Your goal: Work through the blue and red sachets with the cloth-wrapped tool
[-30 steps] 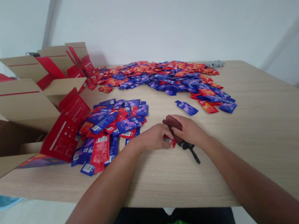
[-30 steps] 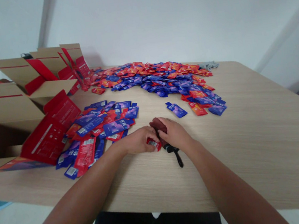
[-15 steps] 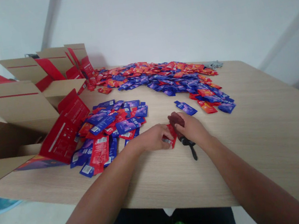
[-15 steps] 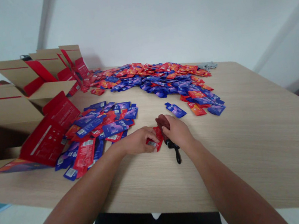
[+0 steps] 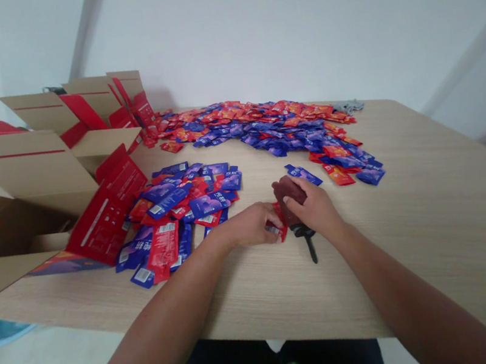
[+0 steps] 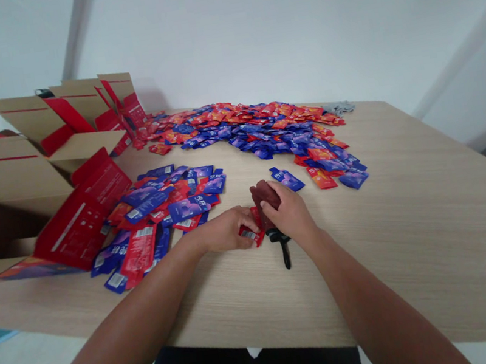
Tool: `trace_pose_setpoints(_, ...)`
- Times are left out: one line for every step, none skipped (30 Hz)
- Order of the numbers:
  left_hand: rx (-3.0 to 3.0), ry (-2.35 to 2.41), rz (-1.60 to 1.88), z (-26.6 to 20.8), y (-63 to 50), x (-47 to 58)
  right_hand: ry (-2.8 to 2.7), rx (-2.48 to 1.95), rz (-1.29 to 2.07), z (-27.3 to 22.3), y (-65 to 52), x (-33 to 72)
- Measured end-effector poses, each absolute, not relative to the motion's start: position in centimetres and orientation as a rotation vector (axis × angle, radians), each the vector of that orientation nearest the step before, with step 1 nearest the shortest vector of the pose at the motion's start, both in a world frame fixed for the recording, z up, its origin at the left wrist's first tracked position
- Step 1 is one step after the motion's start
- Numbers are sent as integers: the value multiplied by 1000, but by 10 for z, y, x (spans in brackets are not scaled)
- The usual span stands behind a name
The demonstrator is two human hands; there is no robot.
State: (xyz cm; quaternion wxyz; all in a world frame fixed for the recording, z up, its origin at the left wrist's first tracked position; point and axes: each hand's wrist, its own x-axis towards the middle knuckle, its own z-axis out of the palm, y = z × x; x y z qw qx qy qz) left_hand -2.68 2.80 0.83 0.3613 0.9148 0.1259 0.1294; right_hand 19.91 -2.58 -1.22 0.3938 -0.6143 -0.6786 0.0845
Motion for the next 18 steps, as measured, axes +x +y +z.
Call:
trace_pose_setpoints(2360,332,329,8,28,-27,-1762,-1530,248,-12,-26,198)
trace_pose_setpoints(2366,347,325,8,28,-27,-1822,-1505,292,-13,-27,196)
trace_pose_setpoints(2372,364,323,7,28,-27,-1885,-1489,338,-14,-27,195)
trace_pose_setpoints(2376,377,320,7,28,-27,-1939,-1482,380,-14,-27,194)
trace_pose_setpoints(2378,386,317,7,27,-27,-1977,-1484,411,-15,-27,193)
trace_pose_setpoints(2379,392,314,8,27,-26,-1994,-1492,429,-15,-27,193)
trace_pose_setpoints(2381,395,313,8,27,-26,-1994,-1503,436,-14,-27,192)
trace_pose_setpoints(2383,396,314,8,27,-26,-1988,-1513,438,-13,-27,192)
trace_pose_setpoints(2384,397,315,9,26,-26,-1984,-1521,441,-12,-27,192)
trace_pose_setpoints(2382,400,317,10,26,-26,-1981,-1528,444,-11,-27,192)
trace_pose_setpoints(2377,401,320,10,25,-25,-1977,-1538,446,-11,-27,192)
trace_pose_setpoints(2371,399,322,11,25,-25,-1972,-1548,445,-10,-27,192)
trace_pose_setpoints(2366,396,324,11,25,-25,-1968,-1556,442,-10,-27,192)
trace_pose_setpoints(2363,393,327,11,24,-25,-1968,-1561,438,-10,-26,192)
trace_pose_setpoints(2364,391,330,11,24,-25,-1969,-1561,434,-11,-26,193)
trace_pose_setpoints(2366,391,333,11,24,-24,-1971,-1559,428,-12,-26,193)
trace_pose_setpoints(2367,391,336,10,24,-24,-1973,-1556,424,-12,-25,193)
trace_pose_setpoints(2366,392,336,10,25,-24,-1976,-1552,423,-13,-25,193)
